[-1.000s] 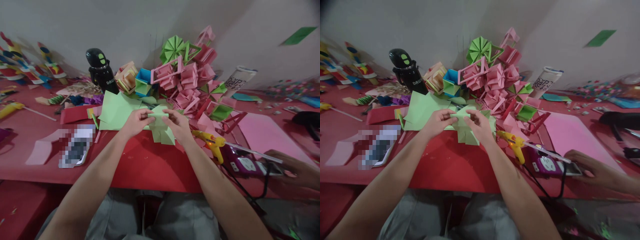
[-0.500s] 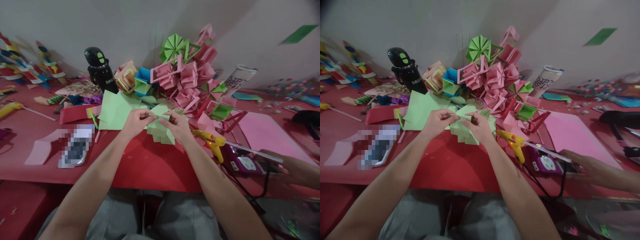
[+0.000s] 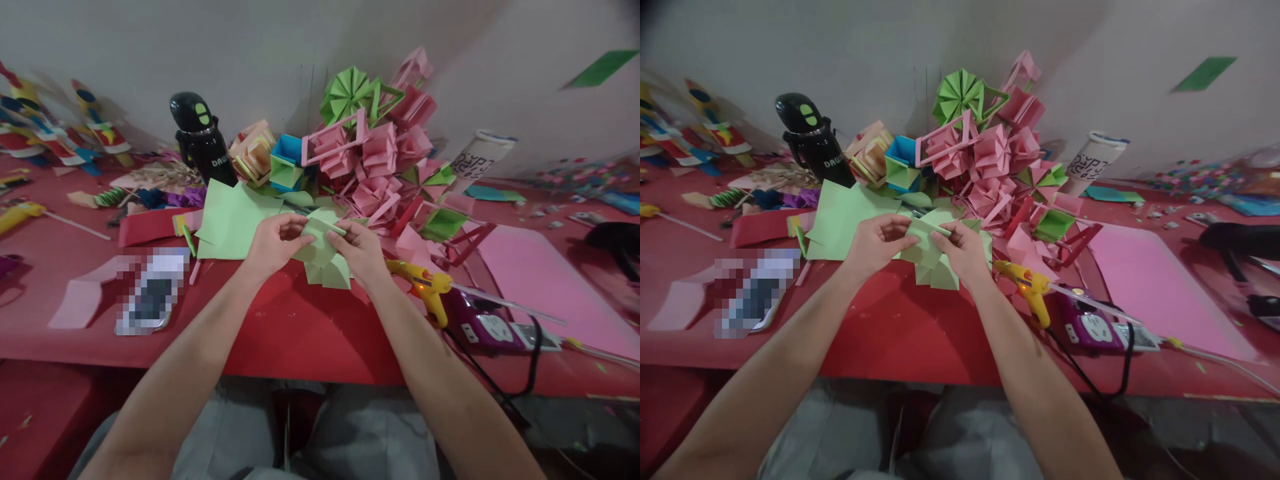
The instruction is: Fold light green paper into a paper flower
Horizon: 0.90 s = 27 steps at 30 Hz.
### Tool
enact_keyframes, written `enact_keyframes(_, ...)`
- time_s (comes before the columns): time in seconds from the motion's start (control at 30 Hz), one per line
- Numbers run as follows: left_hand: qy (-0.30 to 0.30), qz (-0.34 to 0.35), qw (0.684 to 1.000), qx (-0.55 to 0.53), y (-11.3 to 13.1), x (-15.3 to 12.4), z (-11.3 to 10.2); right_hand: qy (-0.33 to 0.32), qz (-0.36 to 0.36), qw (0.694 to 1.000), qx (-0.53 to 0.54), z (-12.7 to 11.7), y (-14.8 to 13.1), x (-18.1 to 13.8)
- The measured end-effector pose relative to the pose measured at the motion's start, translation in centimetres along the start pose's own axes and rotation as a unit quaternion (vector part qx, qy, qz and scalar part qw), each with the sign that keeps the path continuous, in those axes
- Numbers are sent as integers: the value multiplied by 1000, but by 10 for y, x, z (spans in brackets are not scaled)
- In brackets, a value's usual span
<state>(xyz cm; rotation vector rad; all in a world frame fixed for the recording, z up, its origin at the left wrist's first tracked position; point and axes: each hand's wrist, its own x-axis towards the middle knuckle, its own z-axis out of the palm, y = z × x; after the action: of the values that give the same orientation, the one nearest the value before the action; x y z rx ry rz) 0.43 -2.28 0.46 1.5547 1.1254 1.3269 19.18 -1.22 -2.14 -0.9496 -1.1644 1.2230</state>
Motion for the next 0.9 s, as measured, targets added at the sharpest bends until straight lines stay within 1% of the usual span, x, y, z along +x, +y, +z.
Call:
enact_keyframes(0.27,-2,-14,1000,9,1,-2,-2,13,-4,1000,-4,-1,0,-1)
enact_keyframes(0.63,-14,-10,999,32,-2,-2,-5,8,2,999,-36,1,-5,-3)
enact_keyframes(0.9,-20,-12,998,51,-1,-2,-5,17,-5,1000,-19,1,-6,-4)
